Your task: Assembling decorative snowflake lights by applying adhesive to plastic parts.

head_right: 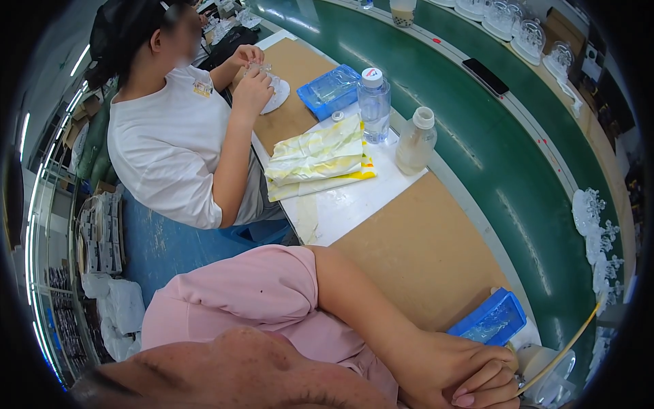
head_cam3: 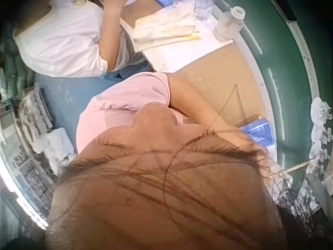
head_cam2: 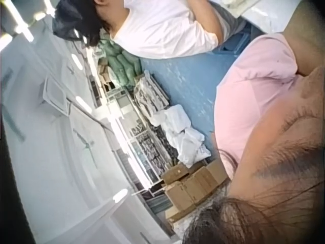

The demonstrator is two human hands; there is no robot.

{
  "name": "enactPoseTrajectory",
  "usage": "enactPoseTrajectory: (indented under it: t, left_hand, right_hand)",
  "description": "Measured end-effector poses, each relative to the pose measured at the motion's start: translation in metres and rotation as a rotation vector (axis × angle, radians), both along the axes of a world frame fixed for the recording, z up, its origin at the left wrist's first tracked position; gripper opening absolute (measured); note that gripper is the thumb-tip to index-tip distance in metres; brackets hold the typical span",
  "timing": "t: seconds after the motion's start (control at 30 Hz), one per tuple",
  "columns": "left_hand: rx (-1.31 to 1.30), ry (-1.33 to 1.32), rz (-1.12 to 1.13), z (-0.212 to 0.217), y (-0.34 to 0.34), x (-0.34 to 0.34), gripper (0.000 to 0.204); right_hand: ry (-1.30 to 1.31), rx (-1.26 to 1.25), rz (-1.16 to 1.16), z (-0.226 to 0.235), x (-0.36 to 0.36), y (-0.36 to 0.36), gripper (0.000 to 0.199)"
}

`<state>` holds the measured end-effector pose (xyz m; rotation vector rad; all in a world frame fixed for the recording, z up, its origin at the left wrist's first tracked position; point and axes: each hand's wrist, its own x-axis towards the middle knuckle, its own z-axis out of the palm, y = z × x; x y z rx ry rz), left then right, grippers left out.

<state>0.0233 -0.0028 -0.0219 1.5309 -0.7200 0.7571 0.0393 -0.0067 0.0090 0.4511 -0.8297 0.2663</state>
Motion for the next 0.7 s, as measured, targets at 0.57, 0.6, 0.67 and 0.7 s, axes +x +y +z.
enactPoseTrajectory:
  t: [0.57, 0.6, 0.67, 0.7]
  left_hand:
    - [-0.048, 0.125, -0.186, 0.018, 0.015, -0.013, 0.035]
    - [-0.050, 0.126, -0.188, 0.027, 0.019, -0.015, 0.035]
    - [-0.213, 0.279, -0.423, 0.057, 0.033, -0.021, 0.037]
    - [-0.217, 0.280, -0.422, 0.061, 0.034, -0.022, 0.037]
  right_hand:
    - [0.023, 0.127, 0.059, 0.004, -0.006, 0.012, 0.022]
    - [0.024, 0.134, 0.061, 0.003, -0.006, 0.013, 0.022]
    - [0.027, 0.146, 0.063, 0.003, -0.007, 0.014, 0.021]
    - [0.030, 0.151, 0.068, 0.003, -0.007, 0.015, 0.021]
